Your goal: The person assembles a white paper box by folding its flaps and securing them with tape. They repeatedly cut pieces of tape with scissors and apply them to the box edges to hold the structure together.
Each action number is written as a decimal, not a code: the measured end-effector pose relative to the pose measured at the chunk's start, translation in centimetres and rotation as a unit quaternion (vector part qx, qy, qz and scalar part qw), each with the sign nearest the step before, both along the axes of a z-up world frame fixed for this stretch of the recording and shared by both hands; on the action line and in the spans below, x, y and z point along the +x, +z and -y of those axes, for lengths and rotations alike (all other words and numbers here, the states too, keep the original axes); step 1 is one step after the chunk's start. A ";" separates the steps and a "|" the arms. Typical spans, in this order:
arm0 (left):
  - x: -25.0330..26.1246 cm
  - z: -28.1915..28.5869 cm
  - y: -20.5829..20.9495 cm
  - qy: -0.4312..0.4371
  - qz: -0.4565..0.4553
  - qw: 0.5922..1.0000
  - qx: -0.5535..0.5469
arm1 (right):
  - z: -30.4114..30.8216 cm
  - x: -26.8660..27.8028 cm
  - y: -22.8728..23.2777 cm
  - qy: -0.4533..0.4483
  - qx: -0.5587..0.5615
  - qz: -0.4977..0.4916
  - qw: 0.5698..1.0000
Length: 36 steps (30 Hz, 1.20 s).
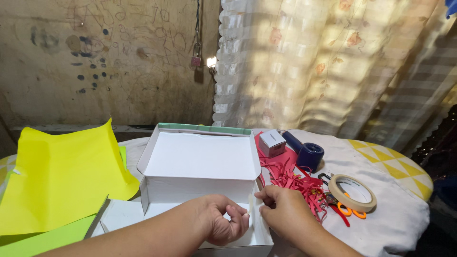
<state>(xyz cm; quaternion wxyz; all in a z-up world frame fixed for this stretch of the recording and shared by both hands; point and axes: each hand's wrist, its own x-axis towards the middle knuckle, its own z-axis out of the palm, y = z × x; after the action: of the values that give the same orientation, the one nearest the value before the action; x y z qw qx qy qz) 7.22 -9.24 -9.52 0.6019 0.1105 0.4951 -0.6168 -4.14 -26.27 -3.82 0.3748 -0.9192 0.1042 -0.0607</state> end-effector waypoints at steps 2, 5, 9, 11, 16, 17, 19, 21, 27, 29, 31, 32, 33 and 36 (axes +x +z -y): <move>0.1 0.8 0.1 0.022 -0.060 0.998 0.003 | 0.1 0.1 -0.1 0.003 0.002 -0.001 1.000; -0.5 1.1 0.4 0.096 -0.099 0.990 0.021 | 0.1 0.1 -0.1 0.003 0.005 -0.004 1.000; -1.6 0.0 -0.9 0.164 -0.117 0.979 -0.012 | -0.1 0.1 0.0 0.002 0.008 -0.001 1.000; -1.8 -0.1 -1.3 0.200 -0.106 0.974 0.013 | -0.1 0.1 0.1 -0.001 0.009 -0.006 1.000; -3.2 0.9 2.6 0.203 -0.154 0.965 0.057 | 0.0 0.1 0.1 0.003 -0.012 0.001 1.000; -4.0 0.8 4.1 0.198 -0.127 0.970 0.067 | 0.0 0.1 0.1 0.005 -0.011 0.006 1.000; -5.6 -0.3 6.9 0.183 -0.069 0.977 0.087 | 0.0 0.2 0.0 0.006 -0.017 0.011 1.000; -7.2 -3.1 8.1 -0.144 0.699 0.700 -0.014 | 0.0 0.3 -0.1 0.010 -0.019 0.020 1.000; -6.9 -4.6 6.1 -0.310 0.864 0.389 -0.077 | 0.0 0.2 0.0 0.006 -0.021 0.022 1.000; -6.6 -4.2 5.4 -0.325 0.866 0.373 -0.069 | -0.1 0.1 0.1 0.006 -0.027 0.021 0.999; -6.6 -4.0 5.1 -0.341 0.870 0.355 -0.036 | -0.1 0.1 0.2 0.009 -0.036 0.016 0.999; -6.7 -3.9 5.0 -0.343 0.862 0.371 -0.022 | -0.1 0.1 0.3 0.011 -0.040 0.013 0.999; -6.7 -3.8 4.8 -0.345 0.855 0.388 -0.008 | -0.1 0.1 0.3 0.013 -0.041 0.015 0.999; -6.3 -2.9 3.6 -0.320 0.842 0.435 0.003 | 0.0 0.1 0.4 0.020 -0.045 0.021 0.999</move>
<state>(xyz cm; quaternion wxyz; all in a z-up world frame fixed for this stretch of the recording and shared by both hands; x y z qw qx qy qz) 0.96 -6.39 -5.95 0.4805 0.7273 -0.3253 -0.3666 -4.05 -26.22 -3.47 0.3360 -0.9357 0.0755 -0.0769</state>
